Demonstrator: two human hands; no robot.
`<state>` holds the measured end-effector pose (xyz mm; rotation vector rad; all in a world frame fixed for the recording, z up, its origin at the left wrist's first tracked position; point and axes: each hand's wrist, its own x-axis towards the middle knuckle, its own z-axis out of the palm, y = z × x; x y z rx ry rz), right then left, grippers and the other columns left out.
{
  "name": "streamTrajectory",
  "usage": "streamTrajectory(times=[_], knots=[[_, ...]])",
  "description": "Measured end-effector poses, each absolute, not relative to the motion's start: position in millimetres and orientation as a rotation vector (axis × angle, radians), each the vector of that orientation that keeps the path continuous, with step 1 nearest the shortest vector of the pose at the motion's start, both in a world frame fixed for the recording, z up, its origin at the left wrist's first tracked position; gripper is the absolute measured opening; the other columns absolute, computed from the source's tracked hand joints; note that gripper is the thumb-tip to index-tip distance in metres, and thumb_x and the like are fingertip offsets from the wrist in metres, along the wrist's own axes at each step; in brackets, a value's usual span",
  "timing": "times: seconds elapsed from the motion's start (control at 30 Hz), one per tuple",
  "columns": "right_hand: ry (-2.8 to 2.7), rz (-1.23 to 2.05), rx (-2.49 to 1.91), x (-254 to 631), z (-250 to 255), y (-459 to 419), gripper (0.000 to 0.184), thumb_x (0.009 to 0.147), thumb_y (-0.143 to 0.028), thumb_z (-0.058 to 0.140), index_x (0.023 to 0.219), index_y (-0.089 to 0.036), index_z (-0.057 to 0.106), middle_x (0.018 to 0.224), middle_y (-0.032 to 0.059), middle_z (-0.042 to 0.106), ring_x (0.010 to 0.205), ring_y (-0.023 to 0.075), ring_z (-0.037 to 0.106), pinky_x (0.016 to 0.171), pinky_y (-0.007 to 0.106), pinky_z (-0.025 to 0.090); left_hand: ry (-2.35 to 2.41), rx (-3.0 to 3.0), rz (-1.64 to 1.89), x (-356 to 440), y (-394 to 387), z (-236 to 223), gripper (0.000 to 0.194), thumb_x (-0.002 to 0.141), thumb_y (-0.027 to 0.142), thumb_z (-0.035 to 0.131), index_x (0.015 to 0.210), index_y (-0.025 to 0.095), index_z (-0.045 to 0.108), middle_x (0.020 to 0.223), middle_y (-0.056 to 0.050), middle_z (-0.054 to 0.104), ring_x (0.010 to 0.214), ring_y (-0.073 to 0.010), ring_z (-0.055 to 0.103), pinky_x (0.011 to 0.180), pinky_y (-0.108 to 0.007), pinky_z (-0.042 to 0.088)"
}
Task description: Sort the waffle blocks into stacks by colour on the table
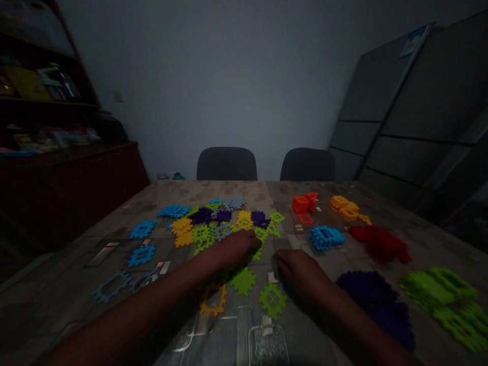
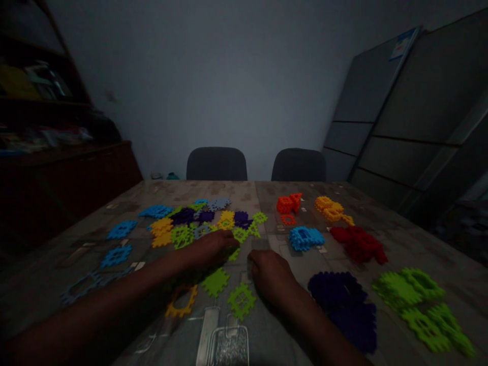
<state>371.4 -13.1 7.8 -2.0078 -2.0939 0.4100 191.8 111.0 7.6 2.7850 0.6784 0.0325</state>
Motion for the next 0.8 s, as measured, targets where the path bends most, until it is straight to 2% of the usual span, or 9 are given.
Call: streamTrajectory(times=[0.13,0.23,0.37,0.57,0.67,0.8], knots=[[-2.107,0.418,-2.033,370,9,-12,0.024,0.088,-0.014,0.044,0.090,-0.019,0.067,0.087,0.0094,0.072,0.080,0.0212,0.065,0.063,0.027,0.032,0.728,2.784,-0.068,188,111,12,0.039,0.074,0.011,0.070,0.112,0.017,0.063,0.115,-0.012,0.062,0.104,-0.0280,0.062,0.090,-0.034,0.049],[-2.107,0.417,-2.033,369,10,-11,0.023,0.088,-0.014,0.044,0.090,-0.019,0.067,0.087,0.0091,0.072,0.080,0.0206,0.064,0.062,0.027,0.031,0.772,2.773,-0.087,185,111,13,0.043,0.076,0.013,0.071,0.117,0.018,0.060,0.118,-0.011,0.062,0.107,-0.0271,0.061,0.094,-0.034,0.048],[-2.127,0.419,-2.019,368,11,-12,0.022,0.087,-0.011,0.045,0.085,-0.018,0.066,0.085,0.0093,0.071,0.078,0.0200,0.064,0.061,0.027,0.031,0.847,2.763,-0.078,185,113,11,0.050,0.072,0.016,0.075,0.120,0.019,0.059,0.119,-0.012,0.063,0.110,-0.0300,0.060,0.094,-0.037,0.048],[-2.141,0.425,-1.985,367,11,-14,0.024,0.090,-0.015,0.044,0.086,-0.018,0.067,0.084,0.0108,0.072,0.076,0.0203,0.064,0.061,0.027,0.032,0.960,2.697,0.012,181,117,7,0.039,0.064,0.021,0.080,0.099,0.017,0.063,0.106,-0.012,0.066,0.099,-0.0322,0.062,0.086,-0.039,0.049],[-2.115,0.441,-1.971,368,11,-13,0.024,0.088,-0.015,0.045,0.092,-0.019,0.069,0.086,0.0093,0.072,0.078,0.0205,0.065,0.063,0.027,0.034,0.973,2.610,0.147,177,115,5,0.030,0.068,0.020,0.074,0.094,0.019,0.059,0.103,-0.009,0.065,0.096,-0.0281,0.060,0.086,-0.037,0.047],[-2.016,0.514,-1.886,373,10,-11,0.028,0.087,-0.015,0.046,0.102,-0.018,0.070,0.090,0.0081,0.073,0.082,0.0201,0.065,0.069,0.027,0.039,0.949,2.378,0.349,173,109,4,0.008,0.074,0.020,0.059,0.078,0.020,0.052,0.079,-0.002,0.059,0.079,-0.0209,0.056,0.077,-0.033,0.046]])
